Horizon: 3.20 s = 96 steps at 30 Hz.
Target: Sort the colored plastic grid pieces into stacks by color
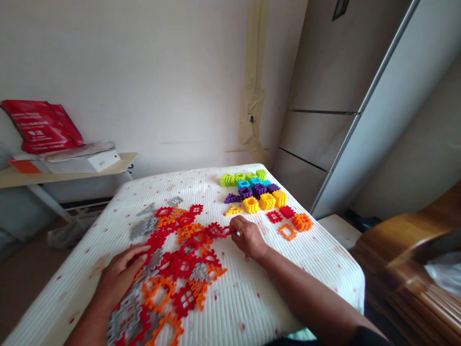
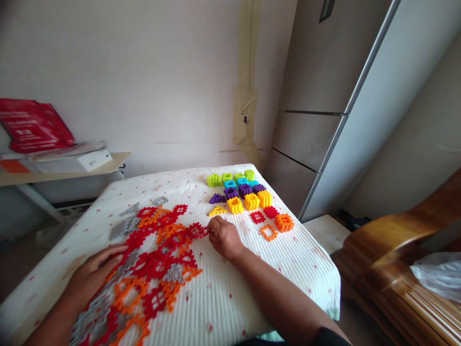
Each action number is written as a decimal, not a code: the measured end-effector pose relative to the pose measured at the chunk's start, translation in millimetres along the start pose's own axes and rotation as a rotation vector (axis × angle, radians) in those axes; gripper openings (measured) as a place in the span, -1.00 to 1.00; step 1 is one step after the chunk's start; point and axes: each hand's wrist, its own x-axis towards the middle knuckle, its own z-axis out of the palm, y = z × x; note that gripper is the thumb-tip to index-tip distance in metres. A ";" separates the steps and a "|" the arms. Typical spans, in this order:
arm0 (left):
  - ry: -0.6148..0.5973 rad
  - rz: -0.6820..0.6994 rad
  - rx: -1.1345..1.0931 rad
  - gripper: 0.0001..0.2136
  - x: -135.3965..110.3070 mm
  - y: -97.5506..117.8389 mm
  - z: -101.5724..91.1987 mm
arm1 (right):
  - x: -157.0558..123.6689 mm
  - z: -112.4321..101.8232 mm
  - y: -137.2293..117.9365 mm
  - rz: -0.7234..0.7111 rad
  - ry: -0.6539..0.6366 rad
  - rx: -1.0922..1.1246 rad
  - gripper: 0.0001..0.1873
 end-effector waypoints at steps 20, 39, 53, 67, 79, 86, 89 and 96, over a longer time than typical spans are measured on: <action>0.004 -0.027 -0.015 -0.65 -5.7 10.4 -2.6 | -31.8 -4.4 18.9 0.142 -0.102 -0.220 -0.74; 0.010 -0.002 -0.026 -0.62 -1.7 7.8 -0.6 | -30.4 -6.0 20.4 0.105 -0.075 -0.351 -0.81; -0.011 -0.010 -0.004 -0.61 -2.2 8.0 -1.9 | -27.8 -21.1 47.5 0.371 -0.010 -0.520 -0.79; -0.012 -0.025 -0.023 -0.61 -6.5 17.8 -3.2 | -28.8 -24.9 42.8 0.345 0.003 -0.565 -0.80; 0.002 -0.002 -0.001 -0.60 -4.2 7.6 -1.2 | 10.2 28.2 -1.9 -0.232 -0.225 -0.358 -0.62; 0.002 -0.030 -0.004 -0.61 -3.1 9.4 -1.2 | 19.6 45.0 -6.0 -0.185 -0.226 -0.429 -0.79; 0.020 -0.014 -0.011 -0.61 -2.9 12.6 -1.4 | 20.0 44.5 -5.7 -0.212 -0.216 -0.464 -0.77; 0.009 -0.028 -0.021 -0.60 -3.6 14.3 -2.5 | 15.0 13.8 -0.4 -0.176 -0.090 -0.353 -0.78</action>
